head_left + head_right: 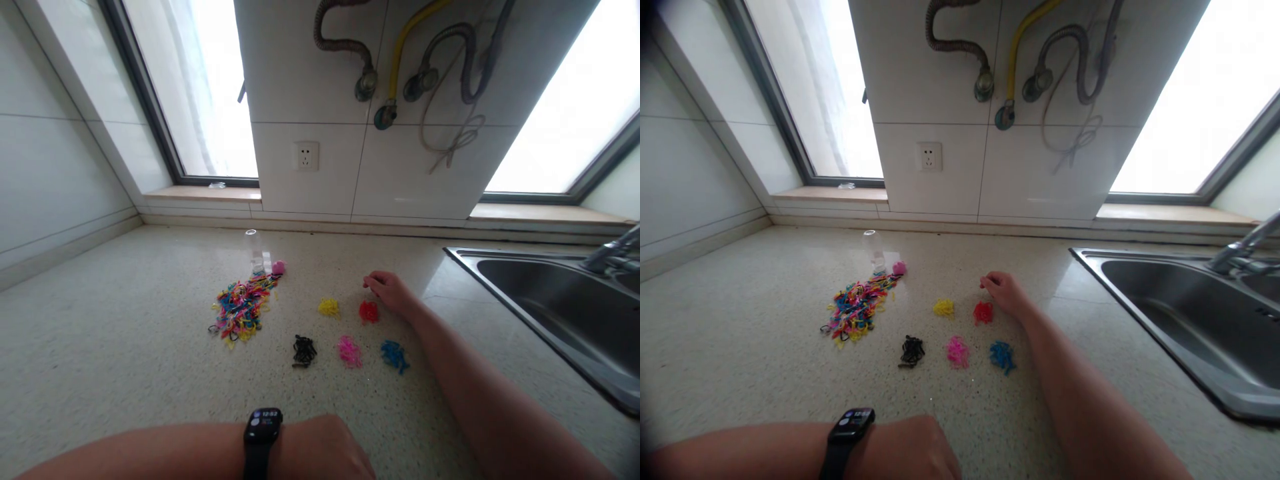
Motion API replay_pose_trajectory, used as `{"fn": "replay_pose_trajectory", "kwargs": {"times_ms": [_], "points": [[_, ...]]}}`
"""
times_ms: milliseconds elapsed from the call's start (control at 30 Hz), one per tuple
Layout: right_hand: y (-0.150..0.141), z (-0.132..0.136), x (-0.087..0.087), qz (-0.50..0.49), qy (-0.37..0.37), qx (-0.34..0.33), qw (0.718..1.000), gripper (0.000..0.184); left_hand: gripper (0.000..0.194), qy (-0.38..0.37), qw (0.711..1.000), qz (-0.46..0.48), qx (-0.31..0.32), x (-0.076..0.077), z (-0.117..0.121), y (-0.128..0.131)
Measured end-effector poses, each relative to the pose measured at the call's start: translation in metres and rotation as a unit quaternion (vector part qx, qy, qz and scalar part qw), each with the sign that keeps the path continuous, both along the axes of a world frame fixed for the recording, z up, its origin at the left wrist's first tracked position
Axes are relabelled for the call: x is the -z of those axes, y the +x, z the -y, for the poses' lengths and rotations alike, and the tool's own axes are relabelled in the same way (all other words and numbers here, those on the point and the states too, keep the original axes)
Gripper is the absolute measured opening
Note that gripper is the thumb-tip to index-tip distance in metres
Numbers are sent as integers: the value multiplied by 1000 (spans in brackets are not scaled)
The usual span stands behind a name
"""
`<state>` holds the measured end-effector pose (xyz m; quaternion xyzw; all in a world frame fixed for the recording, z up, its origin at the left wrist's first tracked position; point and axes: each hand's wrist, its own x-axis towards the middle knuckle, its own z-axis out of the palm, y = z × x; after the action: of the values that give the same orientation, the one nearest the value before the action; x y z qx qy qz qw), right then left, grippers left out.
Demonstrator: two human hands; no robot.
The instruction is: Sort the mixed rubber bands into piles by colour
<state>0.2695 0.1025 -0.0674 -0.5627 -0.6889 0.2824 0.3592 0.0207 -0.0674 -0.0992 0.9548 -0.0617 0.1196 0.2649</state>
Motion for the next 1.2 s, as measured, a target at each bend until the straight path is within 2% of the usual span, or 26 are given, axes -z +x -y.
{"fn": "replay_pose_trajectory", "kwargs": {"times_ms": [267, 433, 533, 600, 733, 867, 1000, 1100, 1200], "points": [[-5, 7, -8, 4, 10, -7, 1000, 36, 40, 58, 998, -37, 13, -10, -1, -4], [-20, 19, -25, -6, 25, -34, 999, 31, 29, 91, 995, -26, 19, -20, 0, -4], [-50, 27, -42, 1, 23, -69, 997, 32, 22, 104, 994, -28, 14, -26, 0, -4], [-77, 31, -53, 24, 40, -120, 992, 30, 19, 107, 994, -30, 14, -31, 1, -4], [-136, 34, -66, 137, 77, -218, 963, 20, 17, 106, 994, -24, 14, -38, 2, -6], [-181, 33, -66, 289, 94, -232, 924, 23, 19, 106, 994, -14, 18, -38, 1, -8], [-206, 32, -59, 385, 92, -227, 890, 29, 16, 107, 994, -1, 24, -35, 0, -8], [-214, 30, -54, 402, 92, -220, 884, 31, 16, 107, 994, -4, 23, -34, 0, -7], [-216, 30, -50, 398, 83, -200, 891, 30, 18, 116, 993, -11, 18, -34, 1, -7]]}}
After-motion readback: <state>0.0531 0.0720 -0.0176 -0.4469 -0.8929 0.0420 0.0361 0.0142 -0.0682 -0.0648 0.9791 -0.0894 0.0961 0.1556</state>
